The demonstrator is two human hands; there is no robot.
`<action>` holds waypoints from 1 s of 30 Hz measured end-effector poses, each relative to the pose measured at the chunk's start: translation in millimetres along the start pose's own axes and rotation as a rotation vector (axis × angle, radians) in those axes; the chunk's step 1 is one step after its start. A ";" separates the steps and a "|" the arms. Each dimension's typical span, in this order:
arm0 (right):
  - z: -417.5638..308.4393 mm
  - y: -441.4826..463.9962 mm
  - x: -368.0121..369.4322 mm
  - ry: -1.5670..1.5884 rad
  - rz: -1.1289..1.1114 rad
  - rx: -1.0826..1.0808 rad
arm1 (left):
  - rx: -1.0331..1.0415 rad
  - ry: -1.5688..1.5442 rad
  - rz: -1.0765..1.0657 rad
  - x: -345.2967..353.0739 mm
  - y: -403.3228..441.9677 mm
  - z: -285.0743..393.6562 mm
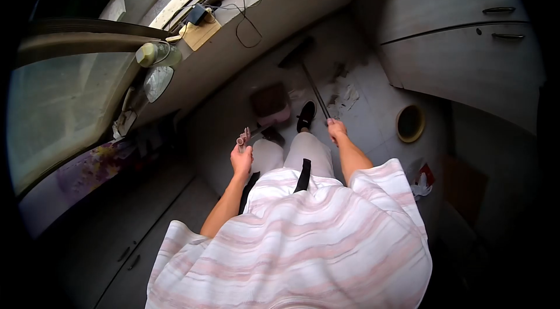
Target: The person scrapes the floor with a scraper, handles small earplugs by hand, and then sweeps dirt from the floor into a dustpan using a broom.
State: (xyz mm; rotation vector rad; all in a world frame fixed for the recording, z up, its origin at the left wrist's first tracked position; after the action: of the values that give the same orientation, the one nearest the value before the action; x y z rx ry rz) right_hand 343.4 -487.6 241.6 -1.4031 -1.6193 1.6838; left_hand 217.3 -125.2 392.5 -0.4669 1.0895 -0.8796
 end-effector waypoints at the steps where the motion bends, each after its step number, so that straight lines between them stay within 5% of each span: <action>1: 9.7 -15.6 -16.2 0.036 -0.015 0.043 | 0.014 -0.008 -0.007 0.8 1.3 -0.9; 7: 3.5 -107.5 -44.2 -0.061 -0.001 -0.106 | -0.009 -0.026 -0.035 3.3 11.9 -15.6; 11: -2.1 -24.8 -0.7 -0.046 0.049 -0.380 | 0.007 0.019 -0.012 4.0 14.3 -9.9; 15: -64.2 -19.4 42.4 0.277 -0.098 0.061 | -0.023 0.056 -0.032 9.5 11.7 -19.2; 22: -21.5 -39.6 -14.1 0.129 0.062 0.017 | -0.025 -0.014 0.022 13.3 -5.7 -4.4; 27: -23.6 -73.8 -24.4 0.080 0.081 -0.282 | -0.066 -0.097 0.027 19.6 -11.5 -4.8; 30: -50.3 -41.8 -4.4 0.199 -0.046 -0.147 | -0.054 -0.081 0.009 23.2 -12.3 -3.1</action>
State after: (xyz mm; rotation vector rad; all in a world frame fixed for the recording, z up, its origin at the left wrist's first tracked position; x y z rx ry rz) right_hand 373.8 -456.4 290.5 -1.5372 -1.6753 1.3755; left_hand 214.1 -150.9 386.9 -0.5377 1.0427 -0.8183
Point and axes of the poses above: each hand's wrist, its own y-axis towards the middle knuckle, its own x-axis out of the palm, z = x × y, the point moved 6 cm from there along y, towards the middle knuckle, and after that the axes turned 15 degrees about y, right-handed, at the moved point
